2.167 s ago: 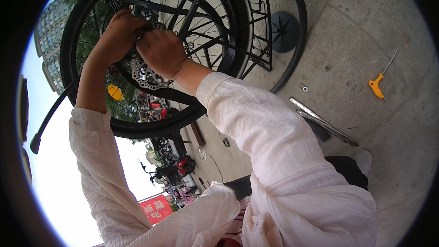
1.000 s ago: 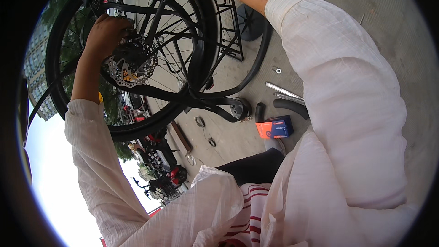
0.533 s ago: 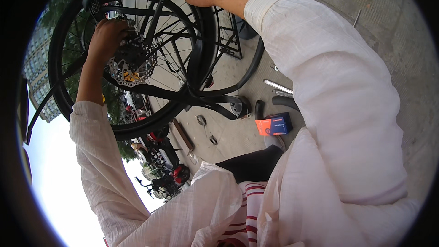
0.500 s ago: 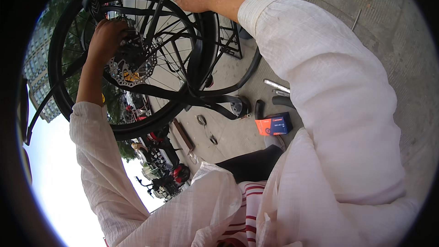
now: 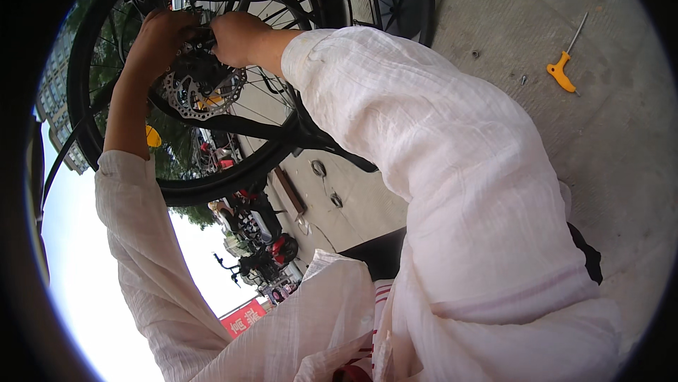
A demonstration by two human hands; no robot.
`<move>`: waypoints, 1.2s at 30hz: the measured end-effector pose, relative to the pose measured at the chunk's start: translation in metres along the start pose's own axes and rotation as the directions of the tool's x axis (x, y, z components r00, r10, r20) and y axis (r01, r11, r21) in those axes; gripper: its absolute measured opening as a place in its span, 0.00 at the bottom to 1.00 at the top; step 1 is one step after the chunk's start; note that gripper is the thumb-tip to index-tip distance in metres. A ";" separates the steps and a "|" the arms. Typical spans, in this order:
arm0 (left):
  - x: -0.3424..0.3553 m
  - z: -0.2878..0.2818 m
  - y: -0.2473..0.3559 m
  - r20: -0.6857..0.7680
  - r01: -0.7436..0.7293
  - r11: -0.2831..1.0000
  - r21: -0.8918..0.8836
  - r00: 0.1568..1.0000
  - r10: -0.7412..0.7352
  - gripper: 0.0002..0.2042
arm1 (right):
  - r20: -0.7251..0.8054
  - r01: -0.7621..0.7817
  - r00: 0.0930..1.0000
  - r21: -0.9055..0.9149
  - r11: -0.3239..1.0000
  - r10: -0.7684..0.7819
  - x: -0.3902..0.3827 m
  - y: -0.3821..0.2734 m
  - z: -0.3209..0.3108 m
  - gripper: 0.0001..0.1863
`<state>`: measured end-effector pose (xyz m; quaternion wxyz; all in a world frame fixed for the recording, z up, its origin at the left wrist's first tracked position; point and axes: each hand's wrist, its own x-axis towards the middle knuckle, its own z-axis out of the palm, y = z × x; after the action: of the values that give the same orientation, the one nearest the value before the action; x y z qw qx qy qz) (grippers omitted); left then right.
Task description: The person removes a bicycle mudguard using a screwdriver, then reattaches it and tightens the screws. The person also handles a tire and uses an air hose near the end of the clip.
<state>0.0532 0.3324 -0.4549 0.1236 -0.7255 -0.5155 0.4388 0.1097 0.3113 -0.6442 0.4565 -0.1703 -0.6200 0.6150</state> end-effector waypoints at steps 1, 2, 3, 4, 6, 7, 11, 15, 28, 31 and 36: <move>0.000 0.000 0.001 -0.007 0.001 1.000 0.001 1.000 -0.001 0.06 | -0.008 -0.016 1.000 -0.009 1.000 0.016 0.001 0.000 0.001 0.16; -0.001 0.001 0.001 -0.024 0.002 1.000 -0.001 1.000 -0.002 0.06 | -0.032 -0.021 0.999 -0.007 1.000 0.021 0.001 0.000 0.003 0.16; -0.002 0.001 0.003 -0.042 0.003 1.000 -0.002 0.999 -0.004 0.05 | -0.056 -0.026 0.998 -0.006 1.000 0.026 0.001 0.000 0.005 0.15; -0.002 0.001 0.002 -0.059 0.003 1.000 -0.001 0.998 -0.003 0.05 | -0.082 -0.030 0.996 -0.002 1.000 0.030 0.001 -0.001 0.006 0.15; 0.000 0.001 -0.002 -0.049 -0.022 1.000 0.010 0.999 0.023 0.05 | -0.105 -0.025 0.994 -0.001 1.000 0.025 -0.001 -0.002 0.006 0.14; 0.000 0.002 -0.003 -0.045 -0.033 0.999 0.014 0.998 0.034 0.05 | -0.115 -0.022 0.993 -0.002 1.000 0.021 -0.003 -0.002 0.008 0.13; -0.006 0.007 -0.003 -0.112 -0.051 0.999 0.016 0.992 0.052 0.04 | -0.132 -0.012 0.991 0.011 1.000 0.013 -0.006 -0.001 0.012 0.13; -0.006 0.004 -0.003 -0.061 -0.032 0.998 0.047 0.998 0.035 0.06 | -0.241 0.058 0.969 -0.002 0.998 -0.057 -0.006 0.004 0.021 0.12; -0.008 0.008 -0.006 -0.104 -0.041 0.997 0.058 0.993 0.047 0.09 | -0.202 0.019 0.979 -0.032 0.999 -0.025 -0.004 0.002 0.016 0.10; -0.008 0.007 -0.006 -0.080 -0.034 0.998 0.051 0.996 0.038 0.09 | -0.189 -0.006 0.982 0.002 1.000 0.006 -0.005 -0.001 0.015 0.11; -0.007 0.006 -0.003 -0.129 -0.051 0.998 0.024 0.990 0.053 0.05 | -0.172 0.007 0.985 0.021 1.000 -0.003 -0.005 -0.001 0.012 0.11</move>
<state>0.0461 0.3262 -0.4529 0.1529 -0.7645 -0.4827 0.3990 0.1037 0.3001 -0.6427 0.5116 -0.2160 -0.5723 0.6034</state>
